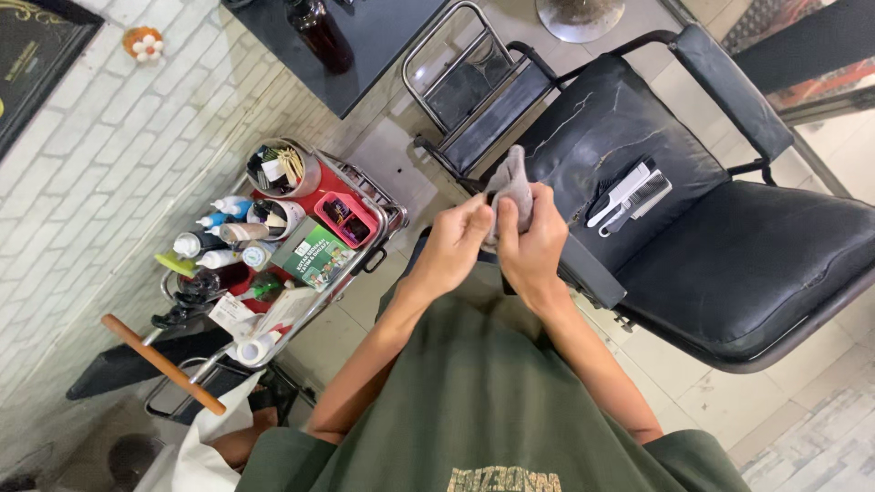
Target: The person wipes down several barber combs with a cloth. The person picks up a white comb and a black comb one at a time, rubbing the teeth and surfaces with the cloth before placing them down on a chair.
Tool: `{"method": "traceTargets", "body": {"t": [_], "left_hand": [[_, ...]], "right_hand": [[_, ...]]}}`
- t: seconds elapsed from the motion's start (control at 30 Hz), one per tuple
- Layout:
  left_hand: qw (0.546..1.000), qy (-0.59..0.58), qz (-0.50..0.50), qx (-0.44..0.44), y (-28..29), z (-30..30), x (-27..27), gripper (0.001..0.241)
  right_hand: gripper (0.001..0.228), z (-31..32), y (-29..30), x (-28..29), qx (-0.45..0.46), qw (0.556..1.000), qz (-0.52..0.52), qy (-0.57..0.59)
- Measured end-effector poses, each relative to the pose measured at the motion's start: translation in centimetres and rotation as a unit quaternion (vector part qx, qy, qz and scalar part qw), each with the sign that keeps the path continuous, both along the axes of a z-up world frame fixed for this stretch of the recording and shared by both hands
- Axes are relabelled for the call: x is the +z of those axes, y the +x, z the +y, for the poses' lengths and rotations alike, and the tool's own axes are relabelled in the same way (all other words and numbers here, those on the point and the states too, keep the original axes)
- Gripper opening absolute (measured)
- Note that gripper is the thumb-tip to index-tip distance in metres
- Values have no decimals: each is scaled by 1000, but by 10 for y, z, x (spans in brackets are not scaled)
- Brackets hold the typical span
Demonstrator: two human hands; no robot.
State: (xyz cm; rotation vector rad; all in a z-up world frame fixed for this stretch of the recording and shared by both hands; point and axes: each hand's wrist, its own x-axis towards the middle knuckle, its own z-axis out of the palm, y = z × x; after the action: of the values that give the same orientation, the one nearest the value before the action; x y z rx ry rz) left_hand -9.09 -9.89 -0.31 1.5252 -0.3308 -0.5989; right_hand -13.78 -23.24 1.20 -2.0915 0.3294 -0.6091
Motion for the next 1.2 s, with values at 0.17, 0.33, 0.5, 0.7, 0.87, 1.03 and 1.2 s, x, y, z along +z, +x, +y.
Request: {"method": "traceTargets", "body": {"t": [0.17,0.33,0.5,0.7,0.87,1.03,1.2], "left_hand": [[993,-101,51,-13,-2,6,-5,33],[979,-180,87,-26,1,6,-10,43],[970,-209,118,-25,2,5,-9,46],[977,-200,75,-7,6,4,-12,44],[979,-174,57,89,1,-11,-22,36],[985,-99,10,138,12,-4,-12,27],[985,52,-161,45,11,-7,7,17]], "right_hand": [[18,0,5,2,-10,1000,-14,21],[20,-5,10,4,-1,1000,-11,11],[22,-12,12,9,19,996,58,59],[21,-12,21,14,22,998,22,56],[22,-21,27,5,-34,995,29,87],[24,-46,31,3,-73,987,-56,131],[17,-36,34,20,-11,988,37,147]]}}
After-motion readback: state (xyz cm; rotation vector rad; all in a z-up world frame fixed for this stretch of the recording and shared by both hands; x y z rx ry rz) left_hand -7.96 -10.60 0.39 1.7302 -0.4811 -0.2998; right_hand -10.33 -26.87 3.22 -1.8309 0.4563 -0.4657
